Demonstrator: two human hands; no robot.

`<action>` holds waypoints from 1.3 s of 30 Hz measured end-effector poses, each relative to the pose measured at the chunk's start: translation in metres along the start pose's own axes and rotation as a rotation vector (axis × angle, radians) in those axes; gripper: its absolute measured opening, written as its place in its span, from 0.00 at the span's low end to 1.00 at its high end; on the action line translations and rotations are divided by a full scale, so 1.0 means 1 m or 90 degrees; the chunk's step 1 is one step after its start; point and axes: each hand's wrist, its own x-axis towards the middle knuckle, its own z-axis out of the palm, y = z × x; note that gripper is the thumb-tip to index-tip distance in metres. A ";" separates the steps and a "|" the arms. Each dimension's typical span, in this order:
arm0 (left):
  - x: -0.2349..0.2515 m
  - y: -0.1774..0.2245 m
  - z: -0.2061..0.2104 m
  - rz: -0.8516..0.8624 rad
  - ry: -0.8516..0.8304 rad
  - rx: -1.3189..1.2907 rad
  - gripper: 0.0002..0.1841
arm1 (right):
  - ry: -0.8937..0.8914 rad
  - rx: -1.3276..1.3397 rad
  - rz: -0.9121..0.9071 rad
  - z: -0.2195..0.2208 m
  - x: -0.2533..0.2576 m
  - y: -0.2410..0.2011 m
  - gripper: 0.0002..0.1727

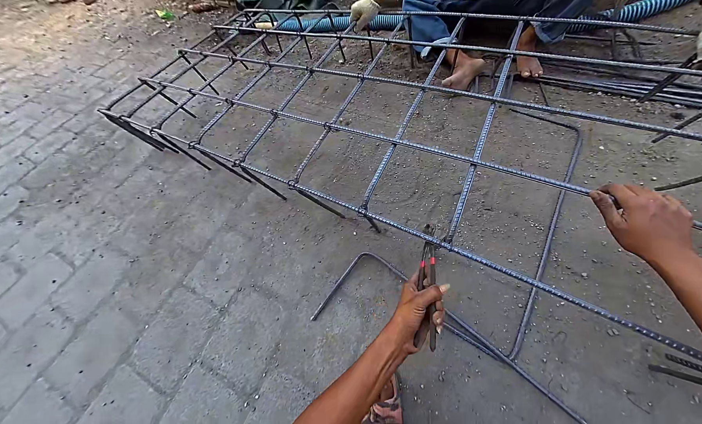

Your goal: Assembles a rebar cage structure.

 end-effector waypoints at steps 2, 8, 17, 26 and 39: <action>0.007 -0.008 -0.010 -0.008 0.089 -0.026 0.05 | 0.016 -0.002 0.001 -0.003 0.006 -0.002 0.40; -0.003 0.008 0.020 -0.043 0.048 -0.146 0.10 | 0.029 -0.012 -0.003 0.003 0.004 0.001 0.41; -0.006 -0.053 -0.029 -0.125 0.205 -0.112 0.07 | 0.025 -0.028 0.004 0.002 0.004 -0.003 0.39; 0.007 -0.031 -0.008 0.009 -0.009 -0.022 0.08 | 0.036 -0.021 -0.006 0.006 0.000 0.003 0.43; 0.003 -0.028 0.008 0.023 -0.040 0.005 0.10 | 0.048 -0.025 0.001 0.006 0.000 -0.001 0.40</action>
